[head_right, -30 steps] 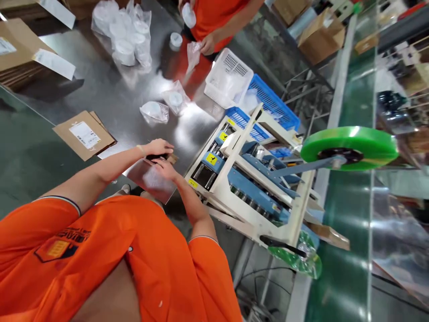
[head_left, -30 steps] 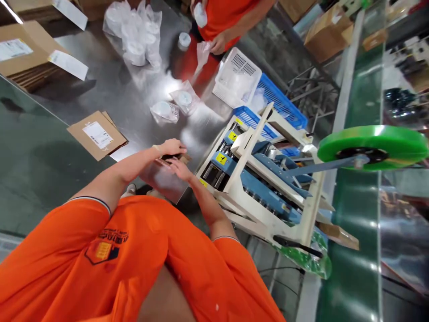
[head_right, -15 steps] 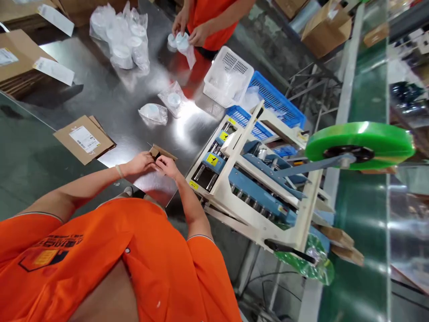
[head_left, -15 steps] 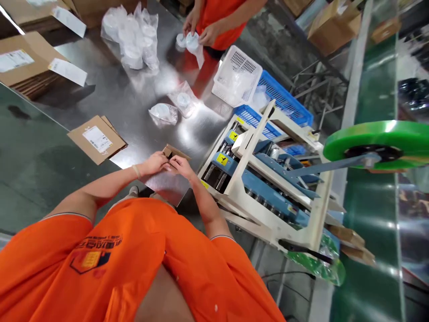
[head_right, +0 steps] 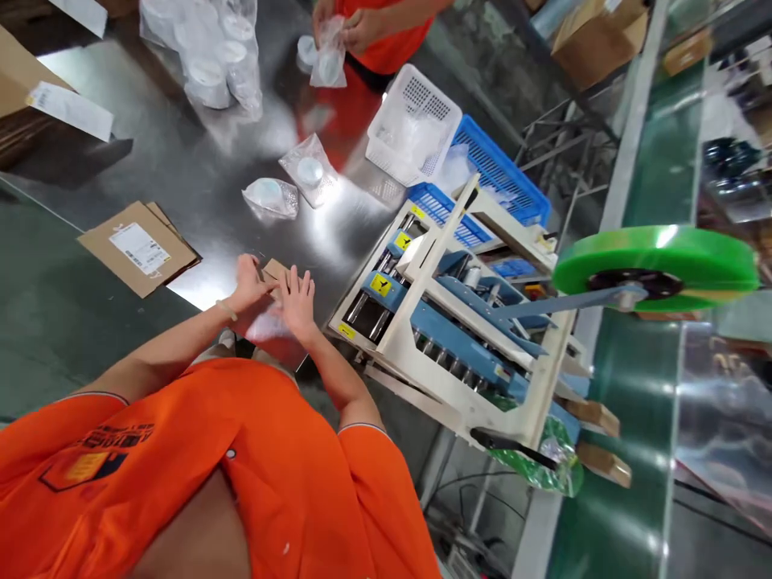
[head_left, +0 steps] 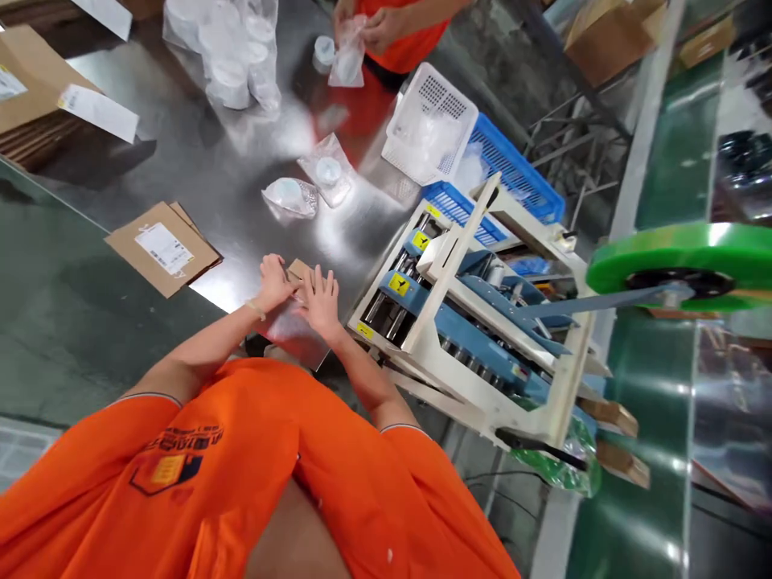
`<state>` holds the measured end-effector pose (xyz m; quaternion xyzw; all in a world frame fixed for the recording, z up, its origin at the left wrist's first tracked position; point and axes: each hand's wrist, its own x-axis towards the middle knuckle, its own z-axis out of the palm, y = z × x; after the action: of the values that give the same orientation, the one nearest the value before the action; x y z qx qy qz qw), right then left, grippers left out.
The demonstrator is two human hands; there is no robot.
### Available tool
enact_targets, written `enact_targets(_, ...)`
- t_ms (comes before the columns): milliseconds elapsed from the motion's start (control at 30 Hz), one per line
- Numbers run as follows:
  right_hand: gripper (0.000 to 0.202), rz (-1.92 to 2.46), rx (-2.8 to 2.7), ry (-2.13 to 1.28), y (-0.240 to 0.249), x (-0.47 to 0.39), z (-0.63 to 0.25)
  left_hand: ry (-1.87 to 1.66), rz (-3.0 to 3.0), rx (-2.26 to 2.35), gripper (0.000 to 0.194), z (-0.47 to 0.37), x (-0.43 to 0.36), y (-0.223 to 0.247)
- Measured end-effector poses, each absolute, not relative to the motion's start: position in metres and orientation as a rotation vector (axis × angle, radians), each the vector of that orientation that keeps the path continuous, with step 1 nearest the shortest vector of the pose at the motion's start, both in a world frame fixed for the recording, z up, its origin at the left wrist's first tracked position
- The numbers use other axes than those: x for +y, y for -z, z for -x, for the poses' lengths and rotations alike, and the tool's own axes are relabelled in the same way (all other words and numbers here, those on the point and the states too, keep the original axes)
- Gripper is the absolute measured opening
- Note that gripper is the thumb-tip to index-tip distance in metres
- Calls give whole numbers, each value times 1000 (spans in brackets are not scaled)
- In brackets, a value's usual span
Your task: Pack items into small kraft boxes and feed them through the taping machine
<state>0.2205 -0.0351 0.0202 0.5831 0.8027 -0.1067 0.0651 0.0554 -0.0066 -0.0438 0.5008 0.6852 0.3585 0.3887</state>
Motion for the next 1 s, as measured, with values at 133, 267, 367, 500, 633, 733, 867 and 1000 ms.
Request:
enact_targets(133,79,-2113,2421,674,-4,-27,-218,-1112,-960,1596,100,-37,-16,56)
enact_targets(267,73,-2357,2320,1510,20,-3,-192,-1142,-792,1487,112,3,-37,51)
enact_targets(367,46,-2027,2291,1549,29,32,-170,-887,-1109,1774,121,28,-45,34)
enact_targets(500,22,-1952,2359,1150,16,132,-149,-302,-1637,2002,97,21,-47,10)
enact_targets(633,48,-1718,2552,530,9,236,-108,-140,-1859,1953,86,-6,-47,10)
enact_targets(733,88,-1685,2368,403,16,271,-87,-140,-1873,1941,86,-9,-48,15)
enact_targets(867,50,-1992,2324,1052,15,268,-103,-141,-1861,1926,85,-2,-47,16)
enact_targets(1000,43,-2127,2242,1798,-11,233,-147,-172,-1860,1882,87,1,-47,17)
